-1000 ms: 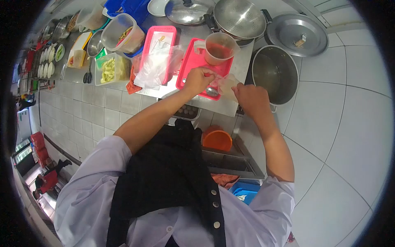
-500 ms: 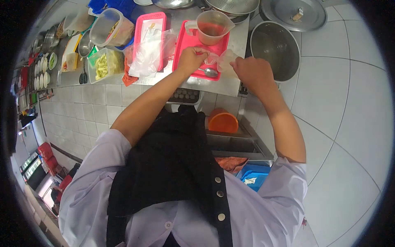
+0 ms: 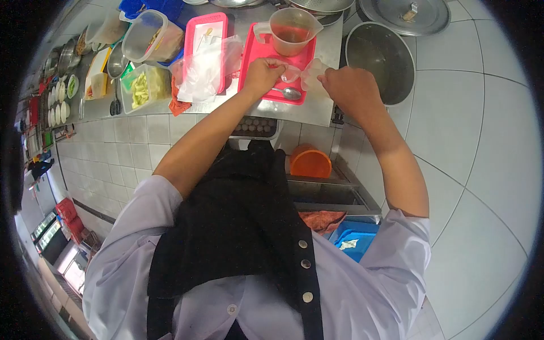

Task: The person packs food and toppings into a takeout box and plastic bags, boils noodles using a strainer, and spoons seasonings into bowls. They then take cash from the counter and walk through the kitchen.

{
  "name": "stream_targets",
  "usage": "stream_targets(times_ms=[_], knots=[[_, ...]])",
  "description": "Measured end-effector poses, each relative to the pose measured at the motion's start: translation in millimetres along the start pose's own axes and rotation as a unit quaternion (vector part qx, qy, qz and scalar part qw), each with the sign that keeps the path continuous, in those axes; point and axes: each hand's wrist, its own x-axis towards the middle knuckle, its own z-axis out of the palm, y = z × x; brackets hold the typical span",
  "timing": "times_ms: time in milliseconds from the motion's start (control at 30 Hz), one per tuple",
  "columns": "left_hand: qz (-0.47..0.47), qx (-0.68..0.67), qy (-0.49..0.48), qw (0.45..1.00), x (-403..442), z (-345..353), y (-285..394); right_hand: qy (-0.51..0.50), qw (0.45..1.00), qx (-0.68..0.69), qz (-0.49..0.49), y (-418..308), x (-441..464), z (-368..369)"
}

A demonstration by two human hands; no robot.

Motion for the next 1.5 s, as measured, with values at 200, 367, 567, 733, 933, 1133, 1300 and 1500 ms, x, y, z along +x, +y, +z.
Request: stream_targets(times_ms=[200,367,567,733,933,1133,1300,1500], knots=[[-0.007,-0.006,0.003,1.000,1,0,-1,0.027,0.999,-0.023,-0.021,0,0,2],[-0.016,-0.004,0.005,1.000,4,3,-6,0.021,0.999,-0.026,-0.027,0,0,4],[0.030,0.004,0.024,0.999,3,6,-8,-0.015,0.999,0.027,0.017,2,-3,6],[0.041,-0.053,0.015,0.998,7,7,-19,0.024,0.972,0.216,0.092,25,-20,29],[0.036,-0.086,0.005,0.996,-16,-14,9,0.117,0.855,0.466,0.197,44,-28,117],[0.066,-0.102,0.006,0.993,-8,-39,7,0.182,0.743,0.599,0.238,14,-16,176],[0.070,-0.019,-0.036,0.997,-19,-88,41,0.229,0.787,0.476,0.320,-7,-23,140],[0.038,0.017,-0.089,0.995,-47,-139,83,0.290,0.794,0.496,0.200,-56,-24,64]])
